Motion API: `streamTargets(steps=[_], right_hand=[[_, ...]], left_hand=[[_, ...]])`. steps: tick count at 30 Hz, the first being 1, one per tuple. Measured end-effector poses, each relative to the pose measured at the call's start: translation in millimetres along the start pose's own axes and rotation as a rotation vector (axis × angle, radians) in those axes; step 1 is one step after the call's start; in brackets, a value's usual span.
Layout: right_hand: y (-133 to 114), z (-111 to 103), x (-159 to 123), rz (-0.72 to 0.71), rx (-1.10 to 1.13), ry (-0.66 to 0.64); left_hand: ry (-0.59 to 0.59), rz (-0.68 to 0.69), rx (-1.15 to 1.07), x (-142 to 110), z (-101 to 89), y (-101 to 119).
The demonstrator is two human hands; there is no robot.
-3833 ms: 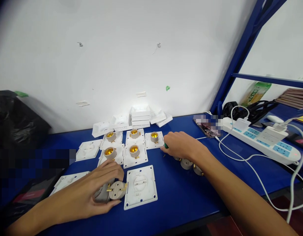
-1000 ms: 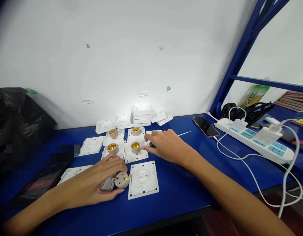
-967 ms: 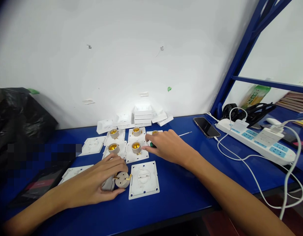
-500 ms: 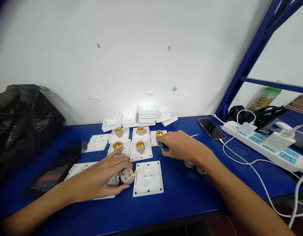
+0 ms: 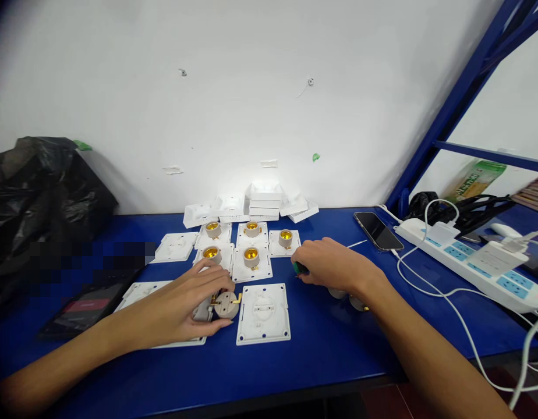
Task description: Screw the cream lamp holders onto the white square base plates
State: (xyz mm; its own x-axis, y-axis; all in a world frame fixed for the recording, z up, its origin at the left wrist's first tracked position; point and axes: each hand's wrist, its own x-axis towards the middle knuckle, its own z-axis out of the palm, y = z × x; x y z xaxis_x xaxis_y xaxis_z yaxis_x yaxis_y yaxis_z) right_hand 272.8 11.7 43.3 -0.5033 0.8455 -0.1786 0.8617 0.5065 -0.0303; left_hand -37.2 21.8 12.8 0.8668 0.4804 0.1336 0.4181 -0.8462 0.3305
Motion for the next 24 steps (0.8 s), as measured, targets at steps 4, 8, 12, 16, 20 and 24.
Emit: streamTargets(steps=[4,8,12,16,20,24], right_hand=[[-1.2,-7.8,-2.5,-0.015,0.055,-0.028],[7.6,-13.5,-7.4,0.055,0.032,-0.019],[14.0,-13.2,-15.5,0.117,-0.029,-0.006],[12.4,-3.9,-18.5,0.131,-0.100,0.021],[7.1,7.2,-16.2,0.109,-0.158,0.058],[2.9,11.2,-15.1,0.084,-0.191,0.084]], left_hand=[[0.006,0.015,-0.002,0.0,0.3,0.2],[0.022,0.038,-0.010,-1.2,3.7,-2.5],[-0.006,0.035,-0.001,-1.5,4.5,-2.0],[-0.013,0.035,0.021,0.3,2.4,2.1],[-0.002,0.044,0.031,1.4,0.8,3.9],[0.004,0.051,0.027,0.9,1.0,3.1]])
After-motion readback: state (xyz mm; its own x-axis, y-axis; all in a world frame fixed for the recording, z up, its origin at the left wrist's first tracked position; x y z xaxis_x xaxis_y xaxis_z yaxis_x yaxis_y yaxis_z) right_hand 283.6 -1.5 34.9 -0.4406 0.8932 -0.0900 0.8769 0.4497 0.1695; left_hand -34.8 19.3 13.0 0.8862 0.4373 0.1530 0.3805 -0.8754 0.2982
